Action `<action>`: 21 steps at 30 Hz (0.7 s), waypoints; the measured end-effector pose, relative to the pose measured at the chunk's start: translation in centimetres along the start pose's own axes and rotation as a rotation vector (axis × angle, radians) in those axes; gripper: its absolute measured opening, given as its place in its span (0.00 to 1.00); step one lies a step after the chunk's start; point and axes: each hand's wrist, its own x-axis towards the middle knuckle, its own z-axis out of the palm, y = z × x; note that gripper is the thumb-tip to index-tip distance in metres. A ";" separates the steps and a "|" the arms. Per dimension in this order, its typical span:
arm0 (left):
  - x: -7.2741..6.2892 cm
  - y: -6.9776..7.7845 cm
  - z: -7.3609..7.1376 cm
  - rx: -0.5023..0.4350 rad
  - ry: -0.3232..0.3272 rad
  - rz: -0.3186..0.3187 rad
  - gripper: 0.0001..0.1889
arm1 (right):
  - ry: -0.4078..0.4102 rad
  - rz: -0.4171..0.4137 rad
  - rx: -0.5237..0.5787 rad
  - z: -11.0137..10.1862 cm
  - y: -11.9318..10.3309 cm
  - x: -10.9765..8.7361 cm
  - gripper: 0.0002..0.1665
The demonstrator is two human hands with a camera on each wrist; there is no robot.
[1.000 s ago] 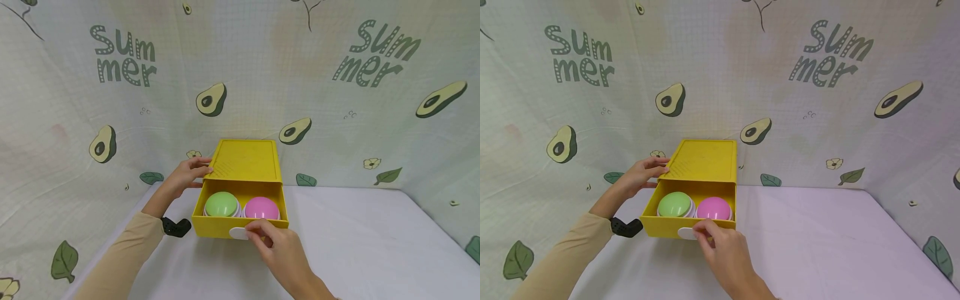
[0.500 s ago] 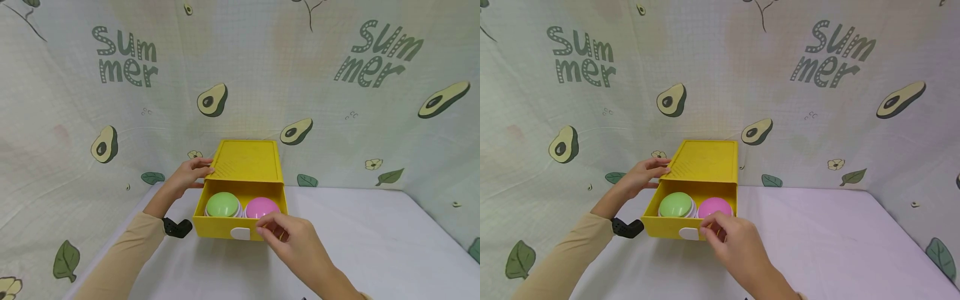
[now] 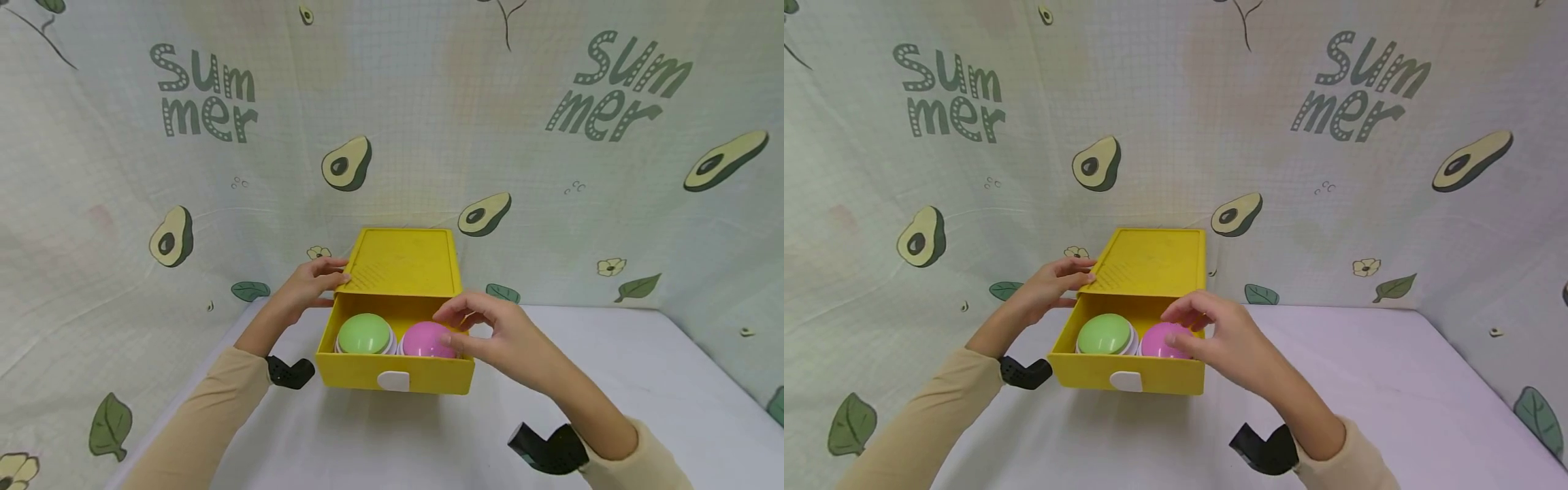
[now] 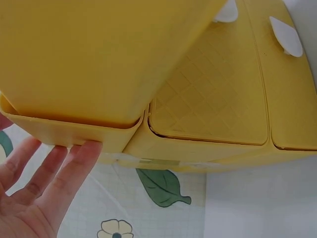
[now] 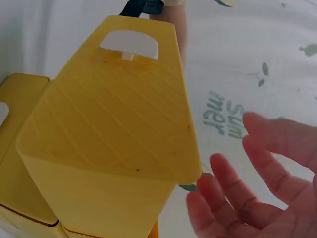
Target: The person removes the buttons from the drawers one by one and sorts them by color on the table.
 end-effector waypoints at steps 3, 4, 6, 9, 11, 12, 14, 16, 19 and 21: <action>0.1 0.0 0.0 -0.003 0.002 0.001 0.26 | -0.117 0.015 -0.003 -0.5 0.5 1.0 0.19; 0.1 -0.1 0.0 -0.003 0.001 0.002 0.26 | -0.154 0.024 -0.005 -0.6 0.7 1.3 0.21; 0.1 -0.1 0.0 -0.004 0.005 0.003 0.26 | -0.220 0.044 0.001 -0.7 0.9 1.8 0.24; 0.1 -0.1 0.0 -0.004 0.009 0.004 0.26 | -0.300 0.068 0.016 -0.8 1.2 2.5 0.26; 0.1 -0.2 0.0 -0.002 0.010 0.006 0.26 | -0.347 0.088 0.022 -1.0 1.4 2.9 0.28; 0.1 -0.2 0.0 -0.001 0.009 0.007 0.26 | -0.366 0.102 0.023 -1.0 1.4 3.1 0.28; 0.1 -0.2 0.0 0.002 0.010 0.009 0.25 | -0.396 0.117 0.017 -1.2 1.5 3.4 0.29; 0.1 -0.1 0.0 0.002 0.011 0.010 0.25 | -0.418 0.127 0.020 -1.3 1.6 3.6 0.29; 0.1 -0.1 0.0 0.004 0.009 0.010 0.25 | -0.432 0.124 -0.002 -1.2 1.8 3.9 0.29; 0.1 -0.1 0.0 0.004 0.009 0.010 0.25 | -0.440 0.114 -0.042 -1.1 1.8 4.1 0.29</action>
